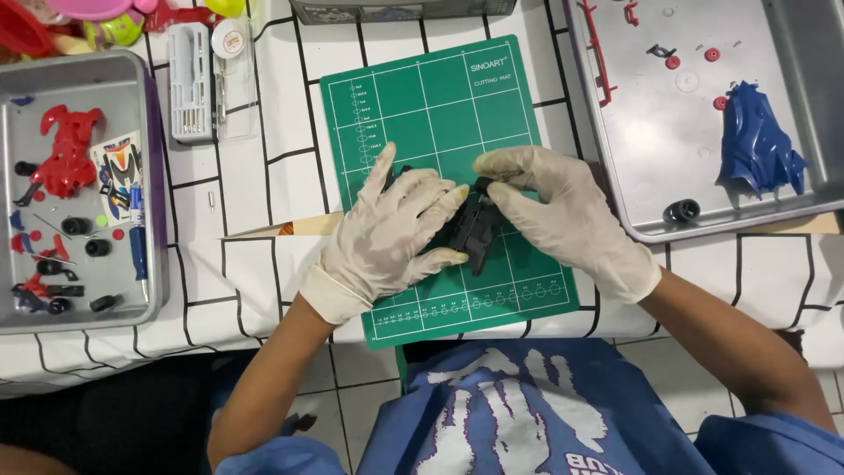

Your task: Assembling a mini 4WD toy car by fitting together chassis, wheels, and body components on a cutting mat.

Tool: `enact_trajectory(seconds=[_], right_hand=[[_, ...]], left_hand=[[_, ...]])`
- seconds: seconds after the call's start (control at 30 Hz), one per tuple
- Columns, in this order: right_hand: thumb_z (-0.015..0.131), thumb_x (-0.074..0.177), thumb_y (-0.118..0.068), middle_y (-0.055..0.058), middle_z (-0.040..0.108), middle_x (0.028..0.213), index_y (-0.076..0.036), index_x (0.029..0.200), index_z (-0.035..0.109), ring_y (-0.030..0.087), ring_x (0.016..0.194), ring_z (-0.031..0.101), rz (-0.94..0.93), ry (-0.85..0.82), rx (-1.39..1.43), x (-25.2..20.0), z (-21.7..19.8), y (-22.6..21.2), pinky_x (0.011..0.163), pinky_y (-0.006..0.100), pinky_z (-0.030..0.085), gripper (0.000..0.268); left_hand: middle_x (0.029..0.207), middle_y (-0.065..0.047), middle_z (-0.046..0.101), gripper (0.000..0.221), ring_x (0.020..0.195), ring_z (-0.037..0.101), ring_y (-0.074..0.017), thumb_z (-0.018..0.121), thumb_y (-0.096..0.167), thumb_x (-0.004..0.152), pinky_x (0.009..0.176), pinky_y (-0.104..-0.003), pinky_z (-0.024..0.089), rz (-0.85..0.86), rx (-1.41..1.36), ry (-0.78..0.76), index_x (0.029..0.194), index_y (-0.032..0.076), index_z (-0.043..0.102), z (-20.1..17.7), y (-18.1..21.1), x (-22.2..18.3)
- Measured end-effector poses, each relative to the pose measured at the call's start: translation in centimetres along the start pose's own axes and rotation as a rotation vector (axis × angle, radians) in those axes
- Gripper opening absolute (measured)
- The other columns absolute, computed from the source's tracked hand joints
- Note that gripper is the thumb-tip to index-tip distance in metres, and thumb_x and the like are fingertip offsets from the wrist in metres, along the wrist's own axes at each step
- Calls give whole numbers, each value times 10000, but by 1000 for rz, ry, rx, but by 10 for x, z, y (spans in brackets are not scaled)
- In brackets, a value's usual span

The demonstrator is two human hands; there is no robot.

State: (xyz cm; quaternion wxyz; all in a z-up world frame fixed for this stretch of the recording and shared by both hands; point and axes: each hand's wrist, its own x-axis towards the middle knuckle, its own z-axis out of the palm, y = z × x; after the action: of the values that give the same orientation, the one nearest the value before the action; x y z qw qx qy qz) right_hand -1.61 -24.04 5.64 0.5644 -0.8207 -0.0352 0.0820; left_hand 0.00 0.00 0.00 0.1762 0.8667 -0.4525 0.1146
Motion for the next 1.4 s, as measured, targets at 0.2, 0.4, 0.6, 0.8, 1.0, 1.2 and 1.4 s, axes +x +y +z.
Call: enact_trajectory(seconds=[0.2,0.4,0.6,0.8,1.0,1.2,1.4], right_hand=[[517,992,-368,189,788,1078,-37,1170,738,271,1092,753,101,8,553,-5,0,-22,1047,463,573,436],[608,958,-211,248,713,1266,15,1319,647,269,1189,669,-77,-68,465,-8,-2,-11,1012,431,568,427],[702,868,34,162,716,1168,71,1277,627,185,1043,676,-51,-19,547,-6,9,-6,899,338,613,417],[691,837,86,219,727,1173,73,1194,684,225,1070,680,-53,-57,439,-12,4,-2,894,370,615,358],[647,922,-26,288,647,1332,-8,1287,677,469,1243,629,-97,-82,-16,-28,-36,-47,971,513,584,367],[642,905,-114,330,684,1285,-2,1339,646,540,1237,608,-16,-161,92,-48,-70,-50,977,666,526,448],[707,912,-173,118,785,995,-202,1301,747,278,961,730,324,125,-219,-62,-85,-73,859,423,576,393]], left_hand=[[1073,-83,644,819,1095,680,-268,280,709,1011,1228,-628,293,67,103,204,1507,100,513,9,2,6],[1058,-87,591,895,1141,639,-281,317,734,999,1262,-566,249,29,-11,154,1599,73,384,9,-5,7],[1193,-131,560,1153,1253,547,-326,717,709,767,1241,-578,288,-44,27,-80,1639,98,277,2,5,7],[1111,-93,575,1053,1220,562,-299,834,466,783,1199,-540,320,-105,74,-276,1602,39,329,-38,20,20],[1138,-55,574,983,1218,554,-268,841,429,756,1117,-493,390,-80,39,-266,1581,131,399,-43,17,38],[1095,-37,625,845,1196,603,-236,865,455,721,1101,-450,384,-51,44,-330,1432,137,538,-53,33,65],[1051,-8,676,815,1115,680,-257,914,349,653,1069,-454,453,-184,-160,-264,1369,181,562,-58,26,74]])
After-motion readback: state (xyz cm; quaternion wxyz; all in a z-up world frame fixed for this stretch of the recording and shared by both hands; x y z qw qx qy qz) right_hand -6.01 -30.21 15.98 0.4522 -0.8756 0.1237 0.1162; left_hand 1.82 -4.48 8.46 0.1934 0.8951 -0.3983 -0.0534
